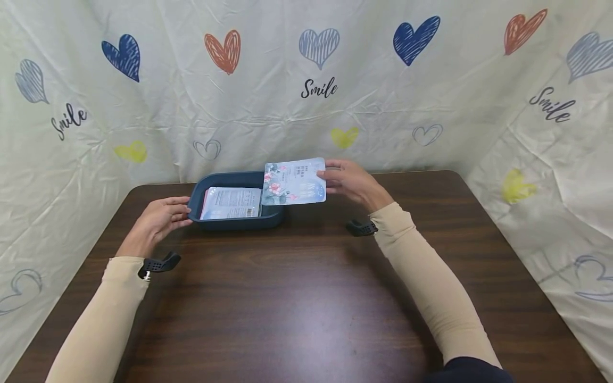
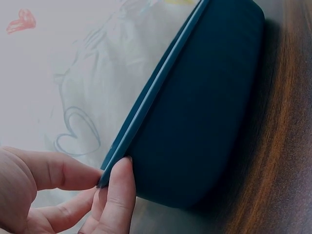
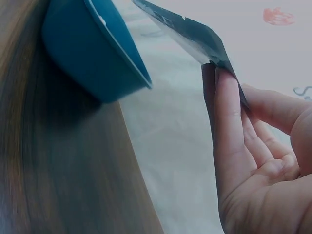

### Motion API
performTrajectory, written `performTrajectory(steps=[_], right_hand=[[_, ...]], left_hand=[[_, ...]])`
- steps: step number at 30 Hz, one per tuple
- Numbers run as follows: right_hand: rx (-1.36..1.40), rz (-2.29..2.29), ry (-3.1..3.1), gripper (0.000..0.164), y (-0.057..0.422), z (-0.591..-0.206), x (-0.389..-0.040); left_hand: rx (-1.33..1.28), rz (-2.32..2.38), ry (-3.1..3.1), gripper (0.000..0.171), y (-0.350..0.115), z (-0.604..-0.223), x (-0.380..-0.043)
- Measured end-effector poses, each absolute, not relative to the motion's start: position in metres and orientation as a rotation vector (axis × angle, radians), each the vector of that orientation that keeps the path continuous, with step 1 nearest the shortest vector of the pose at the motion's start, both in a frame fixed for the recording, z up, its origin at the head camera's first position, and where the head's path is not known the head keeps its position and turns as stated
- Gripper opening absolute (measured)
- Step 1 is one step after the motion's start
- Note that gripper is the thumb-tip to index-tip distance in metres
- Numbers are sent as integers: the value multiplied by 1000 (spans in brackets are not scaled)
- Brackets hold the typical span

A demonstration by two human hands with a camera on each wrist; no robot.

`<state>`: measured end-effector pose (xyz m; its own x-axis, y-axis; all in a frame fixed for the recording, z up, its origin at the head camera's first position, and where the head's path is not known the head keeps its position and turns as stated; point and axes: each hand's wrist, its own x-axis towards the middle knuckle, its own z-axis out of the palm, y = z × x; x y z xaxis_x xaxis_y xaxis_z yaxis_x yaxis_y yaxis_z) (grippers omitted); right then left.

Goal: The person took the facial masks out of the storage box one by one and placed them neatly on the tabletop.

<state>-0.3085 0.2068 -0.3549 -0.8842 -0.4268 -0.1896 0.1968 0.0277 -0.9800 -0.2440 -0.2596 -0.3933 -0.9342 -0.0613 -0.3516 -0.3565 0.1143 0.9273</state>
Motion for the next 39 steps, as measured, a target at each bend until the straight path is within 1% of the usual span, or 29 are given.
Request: performTrajectory(steps=[5,11,16,24,27,34,39], right_hand=[[-183,-1962,1850,47,225,-359,-306],[-107,-2015,1823,36,246,-367,-305],[-61,-2025,1813,33,261,-375,-306],[-88,-1997,1796,23,271,-390,-308],[-115,-1958,1810,26,271,-396,-308],[-91,-1838,1928,52,265,-403,-310],[-92,-1773,2000,57,264,-404,-312]], left_hand=[[-437,1899,2169,53,-258,-393,-244],[-451,1877,2190,53,-258,-392,-243],[-456,1877,2188,53,-258,-392,-243],[-457,1883,2192,52,-258,-393,-245],[-458,1885,2190,52,-258,-393,-245],[-447,1897,2184,53,-258,-393,-244],[-444,1898,2171,53,-258,-391,-244]])
